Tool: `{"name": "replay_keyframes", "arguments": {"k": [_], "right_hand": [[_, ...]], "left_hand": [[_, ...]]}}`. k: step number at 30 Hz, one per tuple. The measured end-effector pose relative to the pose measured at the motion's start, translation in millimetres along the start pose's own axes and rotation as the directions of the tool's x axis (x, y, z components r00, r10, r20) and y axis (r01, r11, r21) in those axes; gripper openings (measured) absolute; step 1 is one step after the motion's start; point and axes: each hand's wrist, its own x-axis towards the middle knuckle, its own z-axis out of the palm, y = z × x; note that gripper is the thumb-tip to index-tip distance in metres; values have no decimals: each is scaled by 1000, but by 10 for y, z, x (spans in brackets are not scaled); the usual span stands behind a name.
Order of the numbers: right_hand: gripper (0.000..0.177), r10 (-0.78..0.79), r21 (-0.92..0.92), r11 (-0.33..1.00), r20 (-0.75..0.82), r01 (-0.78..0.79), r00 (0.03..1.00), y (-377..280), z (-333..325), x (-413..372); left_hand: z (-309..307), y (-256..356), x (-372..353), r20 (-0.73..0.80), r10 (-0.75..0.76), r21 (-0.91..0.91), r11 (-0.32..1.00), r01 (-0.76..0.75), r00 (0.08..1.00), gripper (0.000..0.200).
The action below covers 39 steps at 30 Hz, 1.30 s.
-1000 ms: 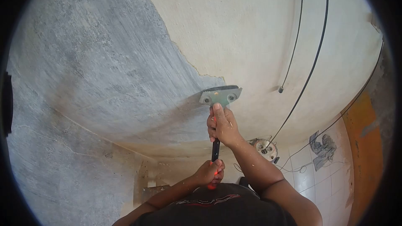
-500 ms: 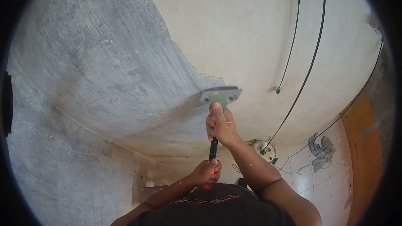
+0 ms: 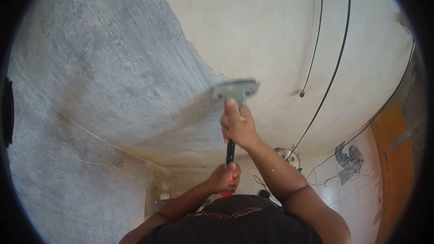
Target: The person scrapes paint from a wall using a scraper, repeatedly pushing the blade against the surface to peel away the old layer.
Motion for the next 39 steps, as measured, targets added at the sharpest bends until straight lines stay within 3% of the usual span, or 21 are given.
{"name": "replay_keyframes", "arguments": {"k": [1,2,6,11,13,15,16,20,25,28,33,36,39], "right_hand": [[43,-64,-15,998,30,65,997,-161,80,35],[44,-49,-54,997,24,50,998,-301,143,48],[44,-54,-63,996,28,55,998,-248,58,14],[42,82,20,996,-66,-81,994,250,-145,-99],[41,82,30,996,-35,-81,996,28,-53,-44],[40,-52,13,999,24,52,998,-298,117,43],[40,-46,12,999,28,46,999,-327,121,46],[39,-36,17,999,5,36,999,-290,91,27],[40,63,78,995,-53,-58,997,69,-42,-60],[42,-56,53,997,1,56,998,-154,73,16],[44,-78,59,995,32,76,996,-387,164,45],[41,13,79,997,-17,-12,1000,-155,54,-39],[41,54,108,993,-53,-48,997,64,-26,-88]], "left_hand": [[24,128,-8,-19,57,45,997,-56,998,56],[44,206,-4,61,72,10,997,-73,996,56],[74,105,66,55,74,-11,997,-73,996,56],[-68,-314,83,35,-55,24,998,54,998,54],[-16,-110,41,20,-48,6,999,48,999,54],[37,220,4,10,26,-3,1000,-26,1000,54],[60,301,-1,67,62,21,998,-63,996,54],[85,186,15,11,74,55,996,-74,997,54],[35,-77,-48,-71,-70,64,995,74,995,51],[10,200,-87,-88,-25,132,991,37,996,50],[87,380,-140,-6,47,129,991,-46,999,50],[67,93,-108,-17,-42,14,999,42,999,49],[65,-29,-112,-61,-97,28,995,99,993,49]]}}
